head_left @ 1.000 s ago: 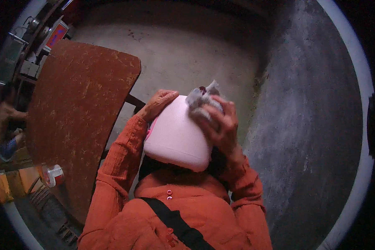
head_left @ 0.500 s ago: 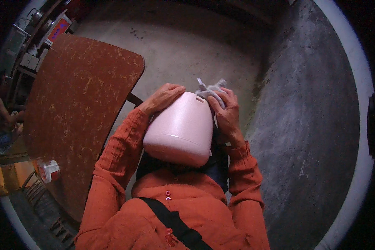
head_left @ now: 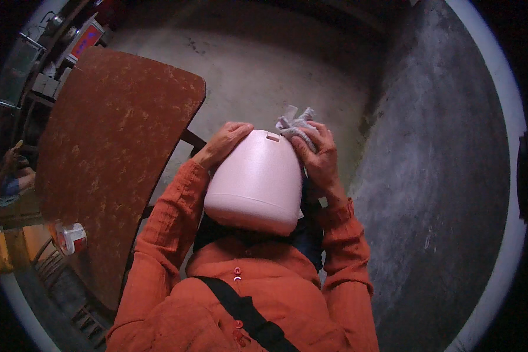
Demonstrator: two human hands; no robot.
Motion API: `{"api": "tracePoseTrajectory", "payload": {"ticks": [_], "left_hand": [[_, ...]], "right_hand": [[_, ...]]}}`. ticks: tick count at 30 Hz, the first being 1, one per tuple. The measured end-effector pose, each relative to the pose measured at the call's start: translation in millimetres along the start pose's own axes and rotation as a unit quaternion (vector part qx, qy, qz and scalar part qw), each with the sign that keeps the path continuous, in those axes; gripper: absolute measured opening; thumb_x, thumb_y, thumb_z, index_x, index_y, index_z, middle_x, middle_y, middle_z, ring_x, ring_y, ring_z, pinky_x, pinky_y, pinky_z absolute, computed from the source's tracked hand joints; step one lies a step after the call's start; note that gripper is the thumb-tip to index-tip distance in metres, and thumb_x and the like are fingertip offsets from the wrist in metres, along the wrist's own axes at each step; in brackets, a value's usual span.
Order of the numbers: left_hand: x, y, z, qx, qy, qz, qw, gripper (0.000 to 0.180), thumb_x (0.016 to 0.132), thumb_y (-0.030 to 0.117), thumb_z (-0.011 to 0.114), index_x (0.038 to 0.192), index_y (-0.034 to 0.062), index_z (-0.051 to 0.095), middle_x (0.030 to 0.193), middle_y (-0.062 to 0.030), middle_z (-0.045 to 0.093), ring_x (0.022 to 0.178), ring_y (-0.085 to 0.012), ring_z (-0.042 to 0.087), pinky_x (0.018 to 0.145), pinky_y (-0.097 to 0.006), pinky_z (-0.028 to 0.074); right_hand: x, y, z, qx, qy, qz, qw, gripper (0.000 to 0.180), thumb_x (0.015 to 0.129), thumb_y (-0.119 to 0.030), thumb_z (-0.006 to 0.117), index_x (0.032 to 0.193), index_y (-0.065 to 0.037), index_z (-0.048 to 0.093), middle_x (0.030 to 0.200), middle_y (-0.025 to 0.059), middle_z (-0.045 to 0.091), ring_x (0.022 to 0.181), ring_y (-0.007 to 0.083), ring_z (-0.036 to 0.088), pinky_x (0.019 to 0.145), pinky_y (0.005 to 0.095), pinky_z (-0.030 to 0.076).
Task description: The person sits on the floor and wipes the exterior and interior of a pink electric kettle using a grey cloth. They rotate the kettle to clean all sides, including the base and the inside of the lid.
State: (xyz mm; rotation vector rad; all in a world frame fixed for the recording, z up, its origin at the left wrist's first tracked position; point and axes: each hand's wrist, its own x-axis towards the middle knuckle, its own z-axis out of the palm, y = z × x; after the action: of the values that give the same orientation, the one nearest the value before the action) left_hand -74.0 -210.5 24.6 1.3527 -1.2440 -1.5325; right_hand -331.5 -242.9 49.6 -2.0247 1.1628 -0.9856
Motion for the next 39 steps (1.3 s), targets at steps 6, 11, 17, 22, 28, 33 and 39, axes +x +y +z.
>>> {"api": "tracePoseTrajectory", "payload": {"ticks": [6, 11, 17, 22, 28, 33, 39], "left_hand": [[-19.9, -3.6, 2.8, -0.042, 0.069, 0.035, 0.996, 0.035, 0.100, 0.034, 0.045, 0.078, 0.0077, 0.053, 0.074, 0.0051, 0.047, 0.066, -0.0042, 0.041, 0.058, -0.021, 0.037], [-20.0, -8.1, 8.8, 0.001, 0.083, 0.121, 0.989, 0.036, 0.101, 0.036, 0.044, 0.081, 0.0079, 0.055, 0.075, 0.0044, 0.049, 0.067, -0.0049, 0.042, 0.058, -0.021, 0.037], [-18.2, -6.2, 5.5, 0.002, 0.077, 0.059, 0.995, 0.040, 0.101, 0.037, 0.041, 0.086, 0.0049, 0.059, 0.076, 0.0011, 0.052, 0.068, -0.0068, 0.045, 0.060, -0.023, 0.040], [-10.6, 21.0, 3.5, 0.129, 0.061, 0.086, 0.986, 0.045, 0.101, 0.038, 0.041, 0.089, 0.0009, 0.062, 0.081, -0.0039, 0.058, 0.072, -0.0107, 0.050, 0.064, -0.026, 0.043], [7.7, 35.2, 14.6, 0.096, 0.002, -0.040, 0.995, 0.048, 0.099, 0.041, 0.047, 0.073, 0.0022, 0.058, 0.065, 0.0035, 0.050, 0.058, -0.0056, 0.045, 0.052, -0.025, 0.039], [4.4, 11.7, 0.2, 0.043, 0.020, -0.017, 0.999, 0.050, 0.096, 0.042, 0.050, 0.071, 0.0005, 0.061, 0.066, 0.0002, 0.054, 0.060, -0.0095, 0.048, 0.053, -0.030, 0.041], [-7.5, 5.5, -3.9, 0.022, 0.045, -0.017, 0.999, 0.040, 0.096, 0.035, 0.054, 0.080, 0.0006, 0.065, 0.074, 0.0021, 0.058, 0.063, -0.0049, 0.049, 0.053, -0.024, 0.041]], "right_hand": [[-33.1, -51.9, -32.0, 0.109, -0.017, -0.058, 0.992, 0.031, 0.074, -0.015, 0.077, 0.104, -0.010, 0.072, 0.116, 0.0131, 0.060, 0.107, 0.0322, 0.057, 0.091, 0.0417, 0.046], [-42.5, -67.4, -30.9, 0.063, -0.101, -0.124, 0.985, 0.032, 0.074, -0.022, 0.076, 0.105, -0.013, 0.072, 0.119, 0.0143, 0.058, 0.106, 0.0344, 0.056, 0.093, 0.0440, 0.044], [-2.4, -21.5, -8.4, 0.101, -0.061, 0.011, 0.993, 0.027, 0.081, -0.025, 0.073, 0.105, -0.012, 0.072, 0.118, 0.0140, 0.059, 0.112, 0.0331, 0.053, 0.095, 0.0414, 0.044], [1.5, -24.2, -7.3, 0.071, -0.069, -0.007, 0.995, 0.026, 0.082, -0.025, 0.073, 0.105, -0.013, 0.072, 0.117, 0.0129, 0.060, 0.112, 0.0318, 0.053, 0.095, 0.0410, 0.044], [-1.2, -6.4, -13.3, -0.030, -0.020, -0.001, 0.999, 0.026, 0.080, -0.024, 0.074, 0.104, -0.013, 0.072, 0.116, 0.0125, 0.060, 0.112, 0.0312, 0.054, 0.095, 0.0415, 0.044], [-35.6, -35.9, -48.2, 0.032, -0.018, -0.115, 0.993, 0.025, 0.078, -0.010, 0.074, 0.102, -0.007, 0.071, 0.118, 0.0175, 0.060, 0.112, 0.0360, 0.057, 0.094, 0.0428, 0.047], [-40.2, -47.1, -27.8, 0.059, -0.108, -0.182, 0.975, 0.029, 0.074, -0.017, 0.075, 0.101, -0.010, 0.073, 0.116, 0.0157, 0.061, 0.104, 0.0333, 0.057, 0.091, 0.0434, 0.046]]}}
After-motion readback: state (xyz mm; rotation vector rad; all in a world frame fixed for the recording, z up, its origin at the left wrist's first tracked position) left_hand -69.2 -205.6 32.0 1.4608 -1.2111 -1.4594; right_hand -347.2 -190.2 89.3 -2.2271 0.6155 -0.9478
